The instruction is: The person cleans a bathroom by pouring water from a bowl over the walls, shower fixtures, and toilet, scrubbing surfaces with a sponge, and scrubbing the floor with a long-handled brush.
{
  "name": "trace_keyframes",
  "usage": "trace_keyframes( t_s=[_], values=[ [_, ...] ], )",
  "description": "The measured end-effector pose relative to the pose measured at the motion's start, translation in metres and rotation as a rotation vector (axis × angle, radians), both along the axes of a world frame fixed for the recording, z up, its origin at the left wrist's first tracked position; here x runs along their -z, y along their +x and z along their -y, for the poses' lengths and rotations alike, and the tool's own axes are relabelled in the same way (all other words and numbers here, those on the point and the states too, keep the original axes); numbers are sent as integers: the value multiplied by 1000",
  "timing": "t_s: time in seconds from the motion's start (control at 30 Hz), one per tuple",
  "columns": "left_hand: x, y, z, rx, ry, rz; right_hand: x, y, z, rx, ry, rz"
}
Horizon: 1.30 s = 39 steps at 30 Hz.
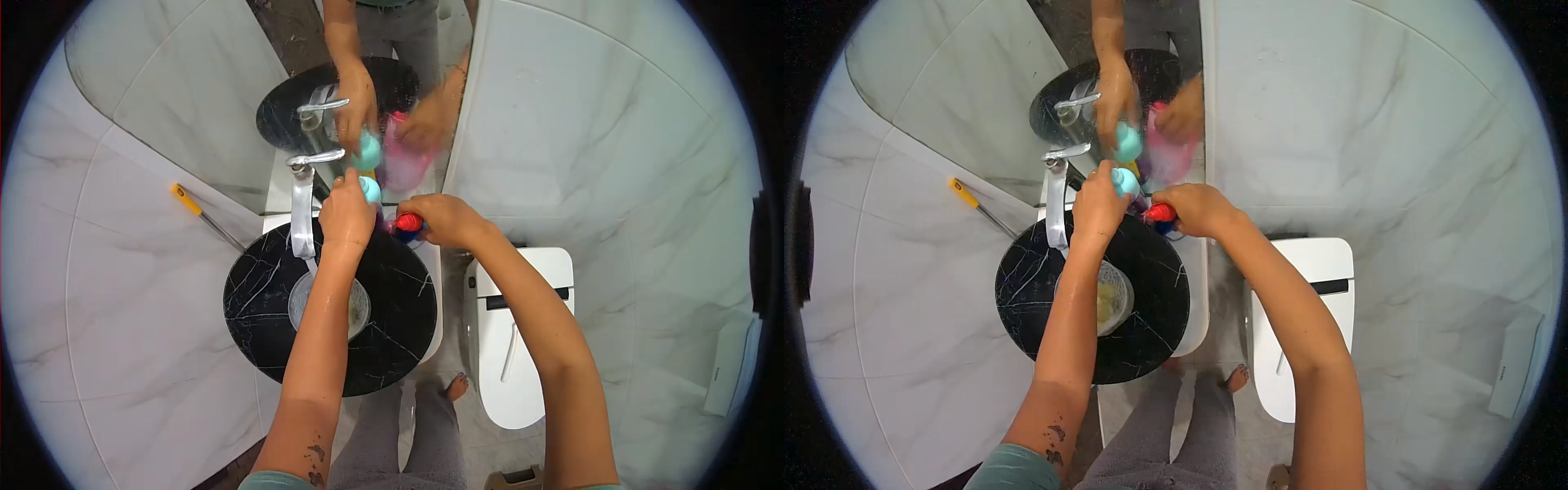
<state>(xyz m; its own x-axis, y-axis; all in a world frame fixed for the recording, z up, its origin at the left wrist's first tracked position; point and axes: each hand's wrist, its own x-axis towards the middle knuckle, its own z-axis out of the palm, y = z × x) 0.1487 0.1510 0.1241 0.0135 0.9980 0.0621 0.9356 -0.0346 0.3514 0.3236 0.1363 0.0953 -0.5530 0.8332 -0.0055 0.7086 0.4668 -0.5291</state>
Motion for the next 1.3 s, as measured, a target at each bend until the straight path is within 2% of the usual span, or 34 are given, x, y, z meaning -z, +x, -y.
trace_keyframes(
  t_s=[0.1,0.17,0.2,0.37,0.43,0.5,0.57,0.63,0.77,0.8,0.83,0.87,0.9,0.97,1.03,1.17,1.23,1.27,1.3],
  values=[
    [-3,-7,5,30,1,47,13,-4,-11,-1,74,-95],
    [-3,-10,11,72,151,44,15,-10,-13,136,164,-101],
    [-4,-10,13,72,120,45,16,-11,-12,142,159,-98],
    [-9,-3,35,100,102,-8,30,-5,5,306,521,-201],
    [-15,3,52,223,266,-32,44,0,17,392,489,-292],
    [-26,12,71,312,324,34,49,4,33,434,426,-252],
    [-36,22,88,313,246,67,60,11,55,501,427,-277],
    [-37,27,107,368,275,61,61,18,82,609,385,-508],
    [-48,36,154,424,188,125,117,67,184,1118,297,-590],
    [-47,39,167,490,174,156,186,79,219,1312,296,-725],
    [-45,41,182,554,156,184,234,92,260,1445,271,-404],
    [-39,46,197,598,40,242,262,99,302,1559,38,-92],
    [-31,52,212,636,-77,302,296,105,337,1614,-220,62],
    [-19,71,236,755,-239,296,315,108,379,1622,-521,109],
    [4,81,256,799,-389,342,332,107,395,1637,-646,127],
    [37,76,283,818,-543,294,353,110,393,1514,-504,164],
    [37,63,288,804,-601,273,361,107,389,1480,-310,-110],
    [34,58,290,802,-600,274,337,105,378,1481,-434,-257],
    [30,53,290,800,-595,280,317,98,369,1454,-433,-271]
  ],
)
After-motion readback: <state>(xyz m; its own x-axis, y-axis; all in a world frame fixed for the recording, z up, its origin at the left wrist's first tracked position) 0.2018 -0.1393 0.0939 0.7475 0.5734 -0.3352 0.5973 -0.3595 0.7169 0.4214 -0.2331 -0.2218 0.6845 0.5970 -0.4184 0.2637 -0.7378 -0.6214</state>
